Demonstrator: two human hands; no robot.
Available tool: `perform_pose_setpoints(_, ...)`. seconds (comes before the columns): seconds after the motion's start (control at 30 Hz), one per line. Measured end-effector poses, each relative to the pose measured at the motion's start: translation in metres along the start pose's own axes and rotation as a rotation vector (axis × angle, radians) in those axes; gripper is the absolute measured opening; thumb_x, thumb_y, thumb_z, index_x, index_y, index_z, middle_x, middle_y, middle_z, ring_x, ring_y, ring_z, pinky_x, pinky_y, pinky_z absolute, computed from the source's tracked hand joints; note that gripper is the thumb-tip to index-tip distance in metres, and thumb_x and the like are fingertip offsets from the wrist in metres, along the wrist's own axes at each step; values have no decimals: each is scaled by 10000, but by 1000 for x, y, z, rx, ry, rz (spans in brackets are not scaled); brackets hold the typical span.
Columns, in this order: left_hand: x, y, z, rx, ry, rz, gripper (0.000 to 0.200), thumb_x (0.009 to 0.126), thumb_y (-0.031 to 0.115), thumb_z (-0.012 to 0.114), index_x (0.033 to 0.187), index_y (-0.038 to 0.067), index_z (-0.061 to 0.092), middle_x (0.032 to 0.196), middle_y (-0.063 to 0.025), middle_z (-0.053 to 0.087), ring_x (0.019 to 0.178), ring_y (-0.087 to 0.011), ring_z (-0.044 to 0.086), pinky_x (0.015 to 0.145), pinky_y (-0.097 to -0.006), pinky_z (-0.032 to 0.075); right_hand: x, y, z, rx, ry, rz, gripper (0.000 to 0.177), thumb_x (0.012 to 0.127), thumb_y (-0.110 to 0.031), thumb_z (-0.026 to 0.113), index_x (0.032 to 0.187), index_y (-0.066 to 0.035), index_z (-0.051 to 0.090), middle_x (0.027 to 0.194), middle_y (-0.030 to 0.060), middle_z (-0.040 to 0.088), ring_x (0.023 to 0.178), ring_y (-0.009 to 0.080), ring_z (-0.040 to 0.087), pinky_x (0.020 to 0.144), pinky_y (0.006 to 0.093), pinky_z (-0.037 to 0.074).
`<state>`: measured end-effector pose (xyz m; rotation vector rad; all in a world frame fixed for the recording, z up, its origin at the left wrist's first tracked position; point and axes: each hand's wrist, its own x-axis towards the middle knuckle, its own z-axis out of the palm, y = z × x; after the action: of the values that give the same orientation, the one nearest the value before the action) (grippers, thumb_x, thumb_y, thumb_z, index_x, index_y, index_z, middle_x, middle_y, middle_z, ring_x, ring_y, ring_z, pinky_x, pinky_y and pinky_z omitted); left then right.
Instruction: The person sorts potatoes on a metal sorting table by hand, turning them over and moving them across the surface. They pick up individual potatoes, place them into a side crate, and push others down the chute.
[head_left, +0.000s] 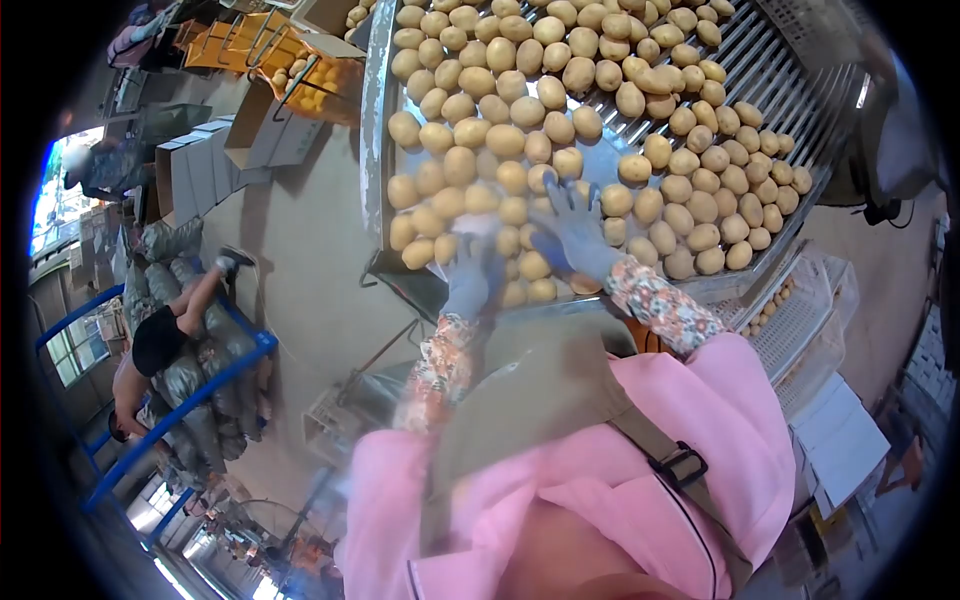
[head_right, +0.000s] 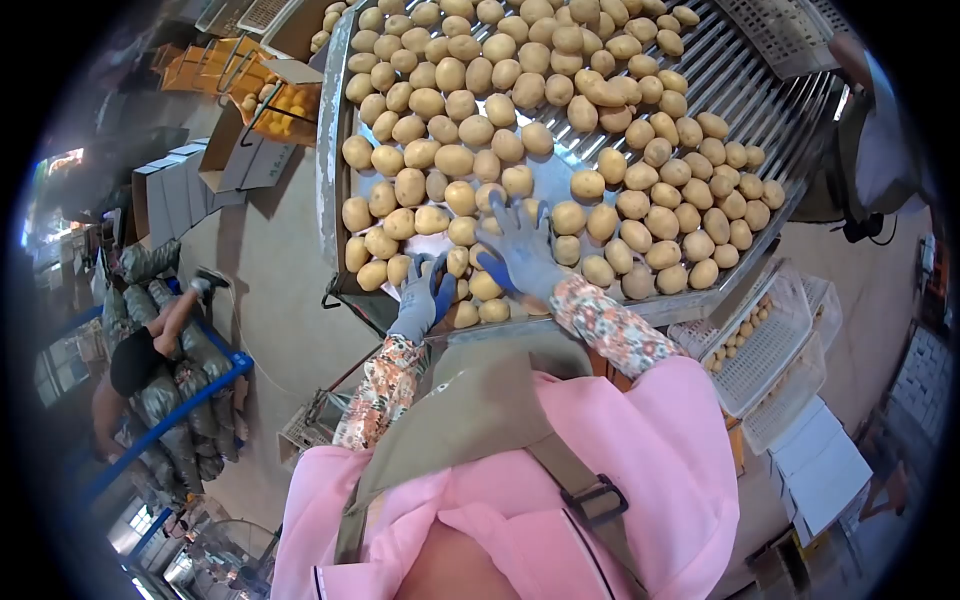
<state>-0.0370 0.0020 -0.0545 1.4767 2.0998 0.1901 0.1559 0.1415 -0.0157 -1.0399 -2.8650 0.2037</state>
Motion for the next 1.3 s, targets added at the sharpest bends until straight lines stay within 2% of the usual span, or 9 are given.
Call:
perform_pose_setpoints(0.13, 17, -23, 23, -213, 107, -95, 369, 824, 320, 633, 1089, 66, 595, 1153, -214, 574, 1053, -369, 558, 915, -405, 438, 13, 55, -7, 710, 264, 370, 407, 918, -247, 516, 1317, -169, 504, 1320, 158, 507, 1124, 314, 548, 982, 432, 414)
perform_pose_setpoints(0.3, 14, 6, -16, -408, 168, -174, 332, 834, 335, 646, 935, 24, 586, 813, -129, 632, 780, -289, 621, 715, -351, 496, 70, 110, 15, 287, 155, 361, 441, 876, -159, 553, 1312, -215, 506, 1303, 158, 520, 1110, 337, 567, 931, 442, 455)
perform_pose_setpoints(0.37, 18, 6, -23, -1166, -74, -415, 325, 907, 368, 561, 992, 55, 582, 878, -105, 645, 778, -230, 628, 629, -289, 493, 90, 114, 29, 181, 194, 286, 448, 873, -168, 556, 1313, -235, 502, 1314, 158, 505, 1114, 350, 561, 922, 454, 460)
perform_pose_setpoints(0.5, 20, 5, -24, -847, 33, 72, 394, 963, 405, 479, 1130, 51, 524, 1010, -109, 632, 802, -194, 628, 627, -235, 499, 114, 119, 18, 235, 3, 504, 426, 871, -208, 584, 1289, -188, 502, 1267, 153, 531, 1001, 319, 591, 884, 423, 486)
perform_pose_setpoints(0.6, 10, 65, -74, -968, 78, 114, 389, 975, 367, 490, 1171, 32, 503, 1065, -115, 622, 909, -220, 629, 746, -259, 523, 93, 110, 16, 1244, 68, 577, 353, 916, -338, 575, 1154, -77, 576, 809, 41, 634, 590, 123, 541, 529, 262, 464)
perform_pose_setpoints(0.73, 11, 67, -60, -1259, 72, -21, 413, 881, 2, 619, 1250, -10, 432, 1256, -146, 532, 1149, -242, 549, 941, -339, 511, 19, 54, -24, 2039, -175, 790, 439, 951, -471, 509, 1160, -93, 587, 900, 25, 639, 665, 104, 556, 544, 205, 411)
perform_pose_setpoints(0.83, 6, 71, -57, -850, 226, 249, 376, 935, 70, 546, 1267, -49, 414, 1298, -181, 498, 1203, -262, 513, 993, -365, 484, -19, 23, -19, 1446, 254, 64, 492, 891, -273, 677, 1250, -3, 476, 1182, 91, 604, 998, 171, 623, 804, 286, 536)
perform_pose_setpoints(1.1, -25, 86, -71, 65, 335, 540, 485, 759, 127, 622, 1242, 161, 600, 1199, -67, 592, 1089, -254, 567, 845, -341, 507, -43, -15, -55, 1136, 393, 73, 509, 781, -201, 781, 1212, -21, 578, 1208, 124, 583, 980, 221, 610, 793, 304, 518)
perform_pose_setpoints(1.3, -46, 62, -62, -2348, -535, 96, 433, 1011, 351, 435, 1347, 76, 432, 1318, -140, 504, 1208, -318, 520, 965, -311, 517, -48, -15, -68, 542, 385, -249, 518, 779, -207, 780, 1212, -5, 579, 1230, 124, 574, 995, 213, 578, 807, 302, 509)
